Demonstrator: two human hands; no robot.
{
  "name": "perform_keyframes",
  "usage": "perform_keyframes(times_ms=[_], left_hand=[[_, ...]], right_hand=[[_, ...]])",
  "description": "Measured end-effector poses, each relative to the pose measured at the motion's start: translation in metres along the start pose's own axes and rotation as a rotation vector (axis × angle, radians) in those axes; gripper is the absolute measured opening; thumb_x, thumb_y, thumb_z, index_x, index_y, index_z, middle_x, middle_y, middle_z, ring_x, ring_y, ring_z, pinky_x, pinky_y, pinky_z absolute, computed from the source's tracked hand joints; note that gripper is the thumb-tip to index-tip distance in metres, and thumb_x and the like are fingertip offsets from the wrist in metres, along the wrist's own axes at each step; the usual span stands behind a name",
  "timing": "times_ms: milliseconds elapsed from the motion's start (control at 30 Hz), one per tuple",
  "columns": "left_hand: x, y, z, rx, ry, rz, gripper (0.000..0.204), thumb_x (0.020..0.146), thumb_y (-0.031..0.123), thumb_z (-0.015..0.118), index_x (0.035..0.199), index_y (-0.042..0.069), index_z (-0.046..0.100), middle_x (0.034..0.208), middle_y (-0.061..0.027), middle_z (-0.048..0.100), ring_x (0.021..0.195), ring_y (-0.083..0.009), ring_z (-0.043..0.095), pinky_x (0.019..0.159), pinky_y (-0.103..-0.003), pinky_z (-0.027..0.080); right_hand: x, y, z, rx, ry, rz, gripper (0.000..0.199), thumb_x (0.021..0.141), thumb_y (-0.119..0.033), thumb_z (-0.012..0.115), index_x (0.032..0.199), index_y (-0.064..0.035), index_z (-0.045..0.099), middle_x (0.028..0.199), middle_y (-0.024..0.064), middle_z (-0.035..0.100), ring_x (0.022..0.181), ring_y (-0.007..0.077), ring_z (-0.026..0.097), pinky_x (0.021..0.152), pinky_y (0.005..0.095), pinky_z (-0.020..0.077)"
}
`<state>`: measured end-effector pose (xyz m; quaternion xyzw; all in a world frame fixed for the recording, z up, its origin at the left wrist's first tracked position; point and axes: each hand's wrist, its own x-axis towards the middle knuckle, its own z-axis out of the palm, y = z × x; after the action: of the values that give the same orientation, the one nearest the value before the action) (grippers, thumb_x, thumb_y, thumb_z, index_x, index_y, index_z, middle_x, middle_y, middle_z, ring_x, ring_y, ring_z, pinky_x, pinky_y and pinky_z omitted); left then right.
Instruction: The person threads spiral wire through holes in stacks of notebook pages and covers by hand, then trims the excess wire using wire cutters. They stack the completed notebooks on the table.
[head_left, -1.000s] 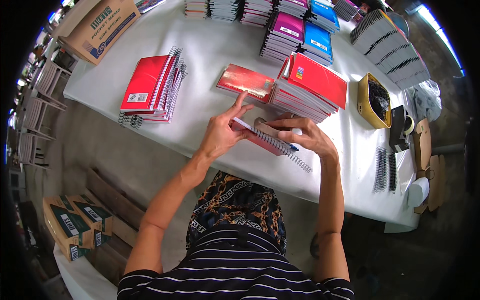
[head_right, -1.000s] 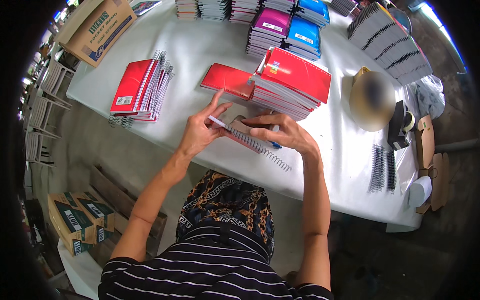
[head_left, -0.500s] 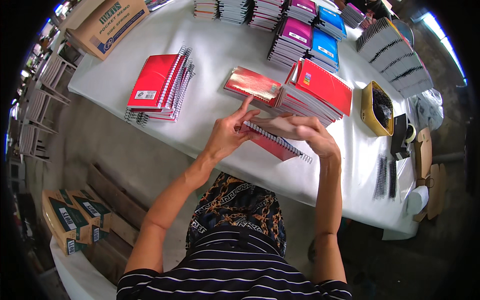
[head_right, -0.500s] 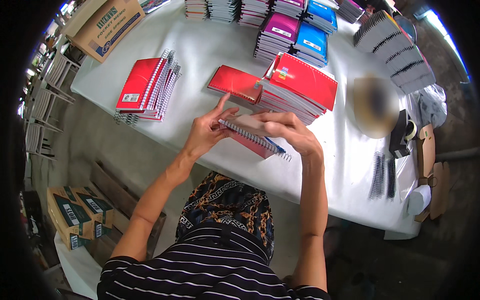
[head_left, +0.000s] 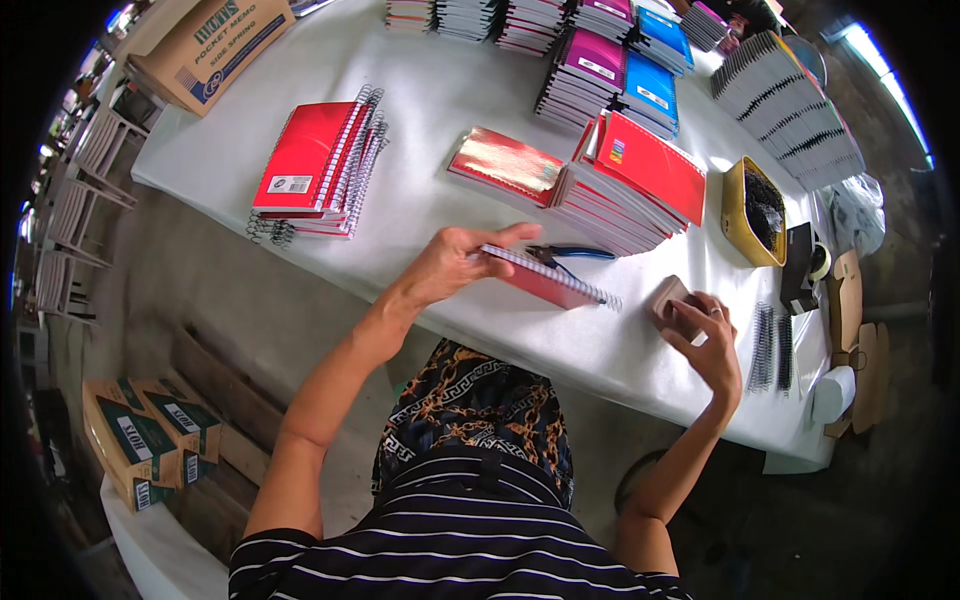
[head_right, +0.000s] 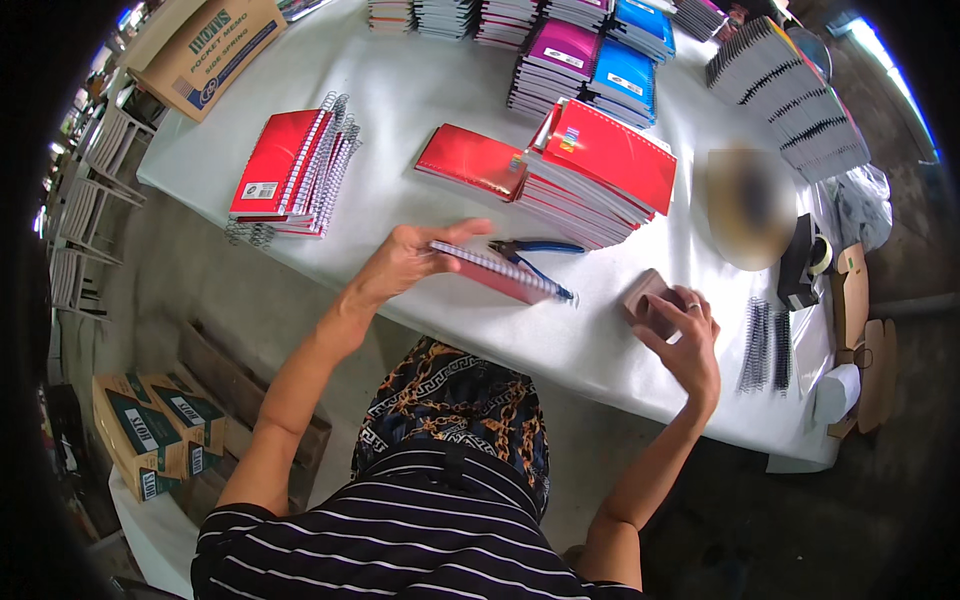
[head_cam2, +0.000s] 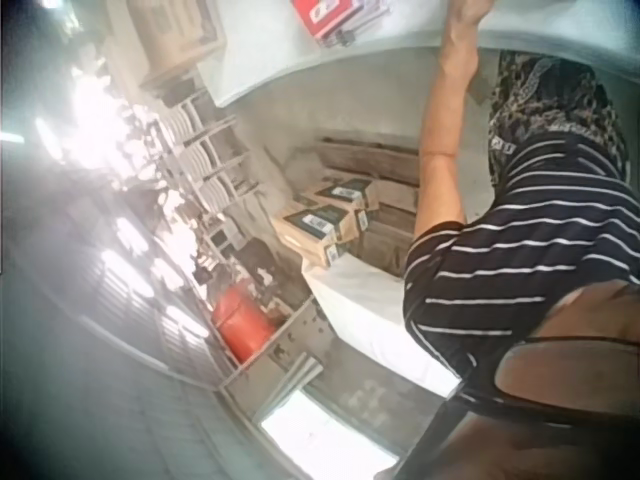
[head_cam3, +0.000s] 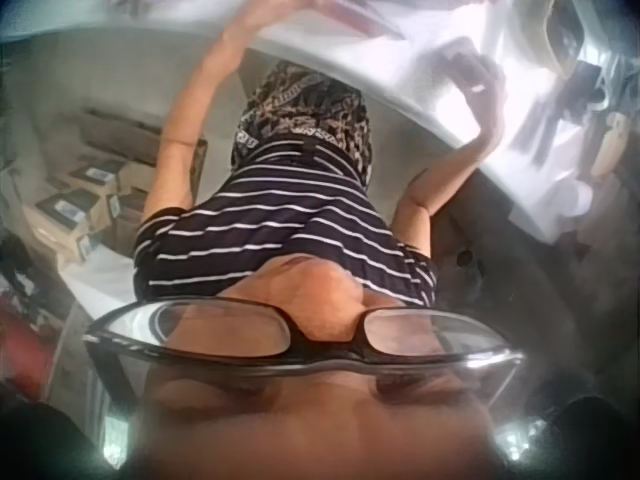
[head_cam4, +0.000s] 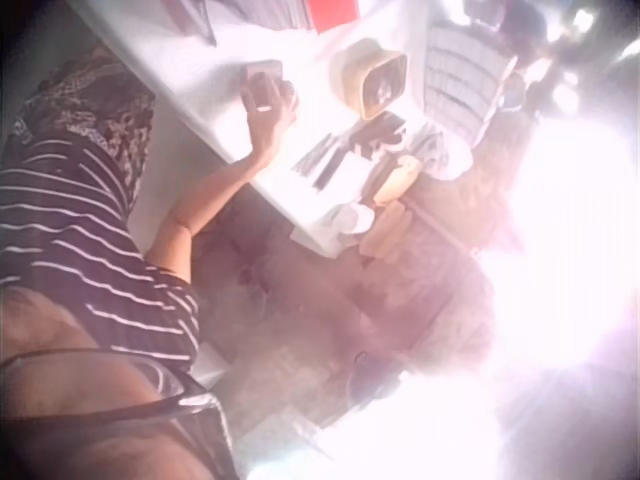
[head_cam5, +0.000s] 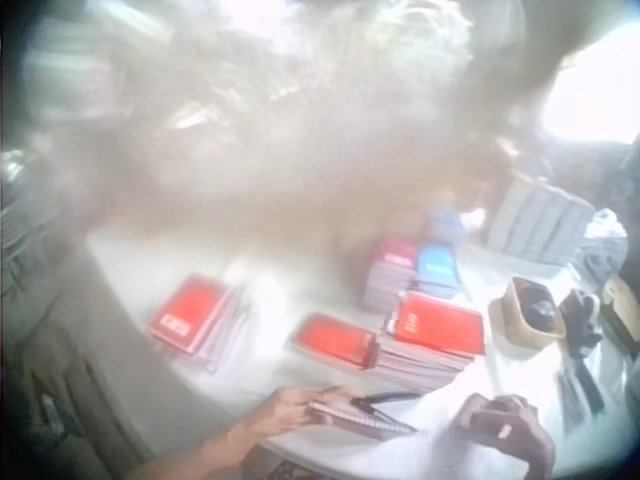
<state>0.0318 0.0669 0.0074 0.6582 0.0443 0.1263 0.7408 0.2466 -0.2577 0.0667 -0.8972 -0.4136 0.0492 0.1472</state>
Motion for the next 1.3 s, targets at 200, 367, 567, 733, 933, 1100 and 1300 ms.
perform_keyframes(times_ms=[200,367,567,733,933,1100,1300], left_hand=[[-0.028,0.032,-0.009,0.684,0.372,0.326,0.058,0.083,0.035,0.072,0.131,0.004,0.061,0.138,-0.009,0.059,0.128,-0.0259,0.054,0.105,-0.043,0.042],[-0.035,-0.003,0.023,1.427,0.383,0.337,0.065,0.082,0.041,0.067,0.139,0.011,0.055,0.145,-0.0061,0.052,0.135,-0.0375,0.046,0.109,-0.055,0.034],[-0.045,-0.022,0.029,1.445,0.468,0.218,0.07,0.085,0.027,0.069,0.148,0.013,0.042,0.146,-0.0072,0.051,0.137,-0.0371,0.043,0.11,-0.056,0.032],[-0.041,-0.014,0.037,1.378,0.507,0.22,0.076,0.08,0.002,0.068,0.149,0.013,0.04,0.145,-0.0079,0.051,0.136,-0.038,0.044,0.11,-0.056,0.032],[-0.039,-0.009,0.041,1.352,0.522,0.196,0.083,0.073,-0.007,0.065,0.15,0.012,0.038,0.146,-0.0083,0.051,0.135,-0.0381,0.045,0.111,-0.056,0.03],[-0.038,-0.01,0.039,1.355,0.54,0.226,0.079,0.076,0.002,0.072,0.148,0.013,0.041,0.141,-0.0061,0.055,0.134,-0.0353,0.047,0.111,-0.055,0.031],[-0.045,0.037,0.033,1.462,0.543,0.33,0.072,0.077,0.011,0.074,0.144,0.015,0.048,0.135,-0.0037,0.06,0.131,-0.0339,0.05,0.109,-0.054,0.034]], right_hand=[[0.019,-0.096,0.059,0.228,0.226,-0.228,0.03,0.08,-0.02,0.077,0.107,-0.0094,0.071,0.117,0.0094,0.06,0.113,0.0295,0.056,0.097,0.0431,0.0435],[0.052,-0.097,0.112,-0.123,0.357,-0.434,0.048,0.088,-0.016,0.066,0.134,-0.0128,0.053,0.123,0.0171,0.053,0.118,0.0361,0.05,0.102,0.0491,0.0395],[0.012,-0.148,0.101,0.275,0.178,-0.475,0.039,0.085,-0.021,0.07,0.123,-0.017,0.061,0.104,0.0129,0.055,0.093,0.0286,0.054,0.077,0.0402,0.044],[0.004,-0.164,0.099,0.205,0.258,-0.505,0.042,0.084,-0.025,0.072,0.124,-0.0185,0.062,0.102,0.0104,0.054,0.092,0.026,0.053,0.076,0.0385,0.0431],[0.007,-0.163,0.095,0.183,0.31,-0.499,0.043,0.082,-0.024,0.073,0.123,-0.0187,0.062,0.102,0.0109,0.053,0.093,0.0267,0.053,0.076,0.0386,0.0433],[0.014,-0.166,0.087,0.485,0.04,-0.398,0.026,0.093,-0.023,0.063,0.117,-0.0111,0.064,0.09,0.0076,0.059,0.079,0.0174,0.057,0.067,0.0324,0.0461],[0.036,-0.161,0.054,0.929,-0.336,-0.371,0.025,0.101,-0.02,0.052,0.113,-0.0008,0.064,0.09,0.012,0.067,0.076,0.0176,0.062,0.07,0.0322,0.05]])
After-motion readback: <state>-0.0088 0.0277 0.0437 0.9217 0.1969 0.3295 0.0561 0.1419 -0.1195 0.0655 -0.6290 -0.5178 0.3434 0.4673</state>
